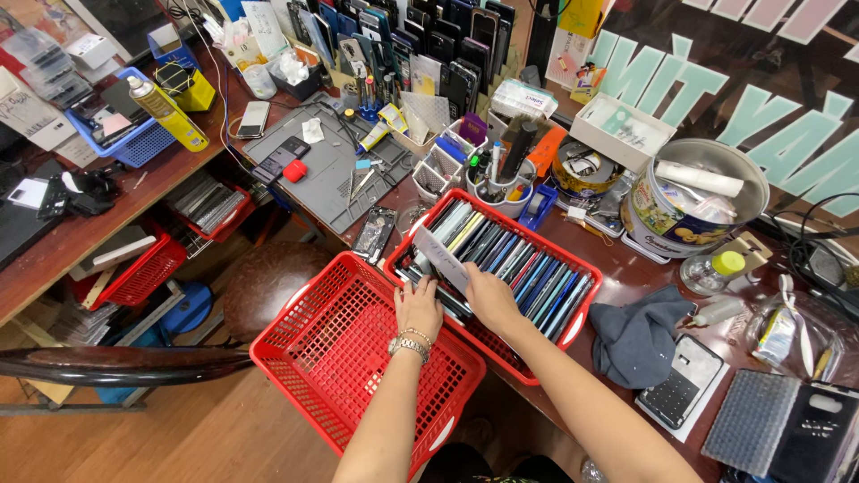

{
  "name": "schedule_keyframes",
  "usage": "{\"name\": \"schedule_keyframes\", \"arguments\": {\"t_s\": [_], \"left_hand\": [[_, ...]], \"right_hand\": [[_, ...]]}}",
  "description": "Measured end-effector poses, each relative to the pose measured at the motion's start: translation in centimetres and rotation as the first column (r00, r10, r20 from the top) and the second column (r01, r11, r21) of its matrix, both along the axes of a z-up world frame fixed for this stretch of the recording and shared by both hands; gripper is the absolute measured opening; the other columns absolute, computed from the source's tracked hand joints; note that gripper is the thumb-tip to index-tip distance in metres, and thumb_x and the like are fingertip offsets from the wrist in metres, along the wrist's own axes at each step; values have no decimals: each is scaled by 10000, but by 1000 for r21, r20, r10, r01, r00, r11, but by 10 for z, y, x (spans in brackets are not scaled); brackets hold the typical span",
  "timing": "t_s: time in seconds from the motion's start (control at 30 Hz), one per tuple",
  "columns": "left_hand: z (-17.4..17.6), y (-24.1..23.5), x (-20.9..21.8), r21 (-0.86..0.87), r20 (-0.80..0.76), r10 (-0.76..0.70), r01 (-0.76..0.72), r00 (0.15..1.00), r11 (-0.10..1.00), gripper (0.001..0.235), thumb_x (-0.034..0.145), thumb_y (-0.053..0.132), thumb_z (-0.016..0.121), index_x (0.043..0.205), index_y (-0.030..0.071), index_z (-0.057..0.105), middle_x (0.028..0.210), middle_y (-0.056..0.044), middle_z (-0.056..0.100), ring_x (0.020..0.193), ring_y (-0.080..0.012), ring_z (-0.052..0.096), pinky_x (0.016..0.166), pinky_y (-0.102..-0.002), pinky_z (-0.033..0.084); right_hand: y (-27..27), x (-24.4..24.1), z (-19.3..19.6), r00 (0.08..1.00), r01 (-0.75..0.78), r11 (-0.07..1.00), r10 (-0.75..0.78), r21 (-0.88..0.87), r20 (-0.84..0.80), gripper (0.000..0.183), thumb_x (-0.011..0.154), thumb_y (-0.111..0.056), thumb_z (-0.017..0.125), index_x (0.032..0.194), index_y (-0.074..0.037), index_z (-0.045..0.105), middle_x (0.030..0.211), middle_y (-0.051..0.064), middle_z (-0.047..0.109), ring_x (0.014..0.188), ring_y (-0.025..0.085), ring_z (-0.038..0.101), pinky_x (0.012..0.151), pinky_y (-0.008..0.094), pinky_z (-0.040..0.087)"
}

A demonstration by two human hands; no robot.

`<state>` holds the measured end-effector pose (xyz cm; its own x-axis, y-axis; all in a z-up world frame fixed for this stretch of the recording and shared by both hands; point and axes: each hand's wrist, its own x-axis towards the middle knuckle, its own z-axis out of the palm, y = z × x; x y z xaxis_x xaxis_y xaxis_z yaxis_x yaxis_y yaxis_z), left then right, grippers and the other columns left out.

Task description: The person wipes multiple mobile phones with a gray cloth, handling them one at a time. They pick up each phone, wipe the front and back surfaces, and place them into a red basket. The process is repeated for several devices on a cluttered workbench.

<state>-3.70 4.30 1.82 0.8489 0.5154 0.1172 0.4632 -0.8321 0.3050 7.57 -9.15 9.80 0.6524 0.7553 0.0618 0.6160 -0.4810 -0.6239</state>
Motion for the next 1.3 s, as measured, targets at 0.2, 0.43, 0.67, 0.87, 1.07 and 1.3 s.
{"name": "schedule_keyframes", "arguments": {"t_s": [0.2, 0.43, 0.67, 0.87, 1.07, 1.3], "left_hand": [[16, -4, 1, -10, 31, 10, -10, 999, 1000, 471, 843, 175, 663, 1305, 99, 621, 1410, -51, 557, 1311, -337, 455, 1144, -531, 308], [20, -7, 3, -40, 47, 33, -31, 998, 999, 489, 811, 146, 667, 1295, 92, 623, 1401, -48, 553, 1327, -348, 437, 1097, -494, 346], [22, 1, 5, -198, 46, 87, -76, 995, 977, 438, 841, 119, 625, 1278, 99, 641, 1416, -32, 580, 1348, -323, 436, 1089, -496, 357], [10, 18, 17, -309, 145, 290, -235, 946, 922, 636, 930, 188, 594, 1526, 51, 418, 1447, -139, 531, 1353, -332, 439, 1153, -482, 339], [1, 27, 26, -174, -151, 168, -193, 974, 966, 695, 956, 258, 538, 1596, 144, 293, 1663, -66, 304, 1504, -325, 279, 1195, -535, 234], [17, 33, 26, -122, -306, 140, -185, 942, 975, 714, 924, 269, 553, 1580, 213, 277, 1695, -97, 156, 1520, -323, 157, 1159, -619, 179]], "right_hand": [[16, -2, -8, 951, -118, 987, 145, -111, 274, 384, 838, -78, 639, 1217, -65, 576, 857, 163, 707, 885, 359, 696, 775, 484, 547], [38, -1, -42, 847, -104, 938, 258, -331, 464, 381, 861, -114, 649, 1224, -41, 558, 955, 134, 715, 953, 277, 701, 795, 384, 556], [37, -9, -47, 841, -136, 927, 294, -349, 454, 727, 847, -53, 655, 1521, -35, 380, 1129, 143, 603, 1057, 281, 622, 784, 349, 579], [28, -11, -30, 902, -155, 928, 273, -338, 334, 837, 765, 27, 648, 1543, -89, 360, 1177, 144, 531, 1088, 298, 588, 785, 347, 591], [28, -9, -37, 910, -156, 934, 262, -322, 320, 676, 855, -5, 609, 1498, -154, 463, 1117, 135, 565, 1042, 299, 616, 785, 386, 579], [29, -2, -42, 934, -147, 946, 228, -288, 274, 534, 892, -35, 584, 1417, -132, 565, 1124, 148, 594, 1071, 312, 625, 830, 425, 570]]}}
